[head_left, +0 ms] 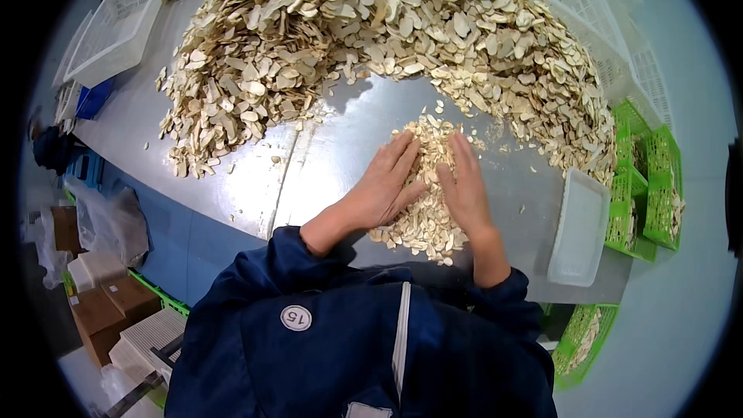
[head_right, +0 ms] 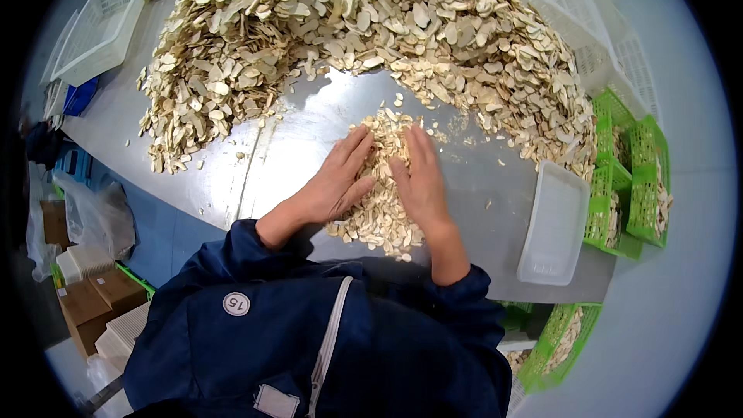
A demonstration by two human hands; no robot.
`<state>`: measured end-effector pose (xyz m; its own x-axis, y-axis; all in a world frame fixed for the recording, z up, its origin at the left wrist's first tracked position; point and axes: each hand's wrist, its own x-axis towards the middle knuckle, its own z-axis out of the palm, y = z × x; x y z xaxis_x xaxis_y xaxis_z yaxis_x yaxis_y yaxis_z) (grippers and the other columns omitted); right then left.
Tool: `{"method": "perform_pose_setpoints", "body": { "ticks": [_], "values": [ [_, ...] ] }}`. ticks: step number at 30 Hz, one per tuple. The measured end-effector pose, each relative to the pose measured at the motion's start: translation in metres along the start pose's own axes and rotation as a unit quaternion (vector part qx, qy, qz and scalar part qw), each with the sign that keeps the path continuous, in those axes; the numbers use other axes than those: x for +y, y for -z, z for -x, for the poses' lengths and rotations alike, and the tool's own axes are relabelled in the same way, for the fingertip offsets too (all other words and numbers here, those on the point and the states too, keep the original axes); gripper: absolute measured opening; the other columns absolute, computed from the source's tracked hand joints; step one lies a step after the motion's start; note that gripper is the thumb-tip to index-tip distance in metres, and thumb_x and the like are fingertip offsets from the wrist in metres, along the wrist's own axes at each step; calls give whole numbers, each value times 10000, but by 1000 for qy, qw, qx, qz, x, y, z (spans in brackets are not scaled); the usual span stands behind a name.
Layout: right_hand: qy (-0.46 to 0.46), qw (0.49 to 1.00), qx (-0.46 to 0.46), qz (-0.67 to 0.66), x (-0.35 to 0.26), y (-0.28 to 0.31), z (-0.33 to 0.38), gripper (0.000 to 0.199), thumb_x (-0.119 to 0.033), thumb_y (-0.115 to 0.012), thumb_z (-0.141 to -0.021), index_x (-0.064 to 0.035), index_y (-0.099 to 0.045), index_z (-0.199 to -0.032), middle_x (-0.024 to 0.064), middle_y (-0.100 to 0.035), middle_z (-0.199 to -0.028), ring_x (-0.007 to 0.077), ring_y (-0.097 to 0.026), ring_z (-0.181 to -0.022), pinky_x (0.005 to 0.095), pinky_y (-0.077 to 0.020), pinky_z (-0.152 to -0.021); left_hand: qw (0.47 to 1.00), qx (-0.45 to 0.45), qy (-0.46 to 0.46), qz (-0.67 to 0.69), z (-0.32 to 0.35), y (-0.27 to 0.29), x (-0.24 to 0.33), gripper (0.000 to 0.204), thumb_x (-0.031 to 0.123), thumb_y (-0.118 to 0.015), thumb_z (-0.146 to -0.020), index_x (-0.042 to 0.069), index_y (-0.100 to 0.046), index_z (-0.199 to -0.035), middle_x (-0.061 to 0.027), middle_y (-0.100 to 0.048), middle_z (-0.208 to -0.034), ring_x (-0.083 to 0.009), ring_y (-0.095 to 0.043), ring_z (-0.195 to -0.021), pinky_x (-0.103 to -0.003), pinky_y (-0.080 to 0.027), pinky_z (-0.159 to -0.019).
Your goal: The person picks through a pile of thin, light-colored herbal slices on a metal tabletop by hand, selecting specific pieces and placing them into a small plastic tray or into larger white bins nearby.
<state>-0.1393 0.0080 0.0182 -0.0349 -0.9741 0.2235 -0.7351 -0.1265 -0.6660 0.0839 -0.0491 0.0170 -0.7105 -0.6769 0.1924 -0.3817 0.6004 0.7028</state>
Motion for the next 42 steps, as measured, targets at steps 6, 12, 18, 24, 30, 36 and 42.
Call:
{"method": "perform_pose_setpoints", "body": {
  "ticks": [6,12,18,24,30,36,42],
  "values": [
    [-24,999,-28,-25,16,4,-79,504,-316,-500,-1111,28,-553,-1475,248,-552,-1525,413,-467,-1458,464,-358,-1223,996,48,41,-58,-17,24,-22,738,414,-507,-1109,-77,-281,-1613,-360,-270,-1654,-504,-271,-1551,-558,-226,-1276],
    [85,994,-72,12,29,-23,-92,358,-224,-585,-1057,-29,-679,-1343,194,-638,-1432,379,-549,-1371,459,-412,-1176,998,11,57,25,-15,23,-33,773,495,-416,-1129,-79,-259,-1622,-318,-256,-1688,-445,-225,-1595,-527,-180,-1295],
    [-113,962,-131,-213,19,-9,-61,216,-20,-640,-1003,-20,-791,-1157,95,-772,-1192,171,-705,-1100,309,-543,-971,999,-3,36,10,-16,19,-34,778,498,-429,-1125,-70,-255,-1628,-311,-284,-1681,-439,-236,-1594,-527,-174,-1297],
    [-154,955,-88,-239,20,7,-46,241,-27,-644,-990,-53,-791,-1180,76,-795,-1115,134,-717,-1007,265,-545,-897,995,-45,11,83,-12,20,-20,775,438,-501,-1113,7,-192,-1677,-289,-206,-1719,-418,-176,-1618,-511,-144,-1309],
    [-194,953,126,-194,52,75,34,381,-217,-612,-1086,-13,-647,-1406,91,-673,-1379,150,-621,-1241,293,-488,-1052,991,-75,2,-110,58,40,10,1032,650,-683,-926,64,-269,-1669,-320,-210,-1699,-505,-210,-1579,-574,-219,-1281],
    [-207,963,169,-45,61,53,82,385,-245,-603,-1095,-41,-622,-1421,93,-652,-1368,202,-595,-1284,337,-452,-1107,984,-82,1,-157,46,4,25,1035,694,-674,-892,147,-285,-1680,-284,-217,-1713,-454,-187,-1605,-581,-186,-1289],
    [-17,991,76,113,-20,22,33,327,-160,-709,-982,-57,-679,-1291,146,-647,-1383,340,-621,-1248,452,-468,-1092,985,-56,-25,-160,30,4,38,931,598,-702,-920,161,-343,-1660,-238,-234,-1723,-463,-221,-1591,-569,-204,-1287]
  ]
}}
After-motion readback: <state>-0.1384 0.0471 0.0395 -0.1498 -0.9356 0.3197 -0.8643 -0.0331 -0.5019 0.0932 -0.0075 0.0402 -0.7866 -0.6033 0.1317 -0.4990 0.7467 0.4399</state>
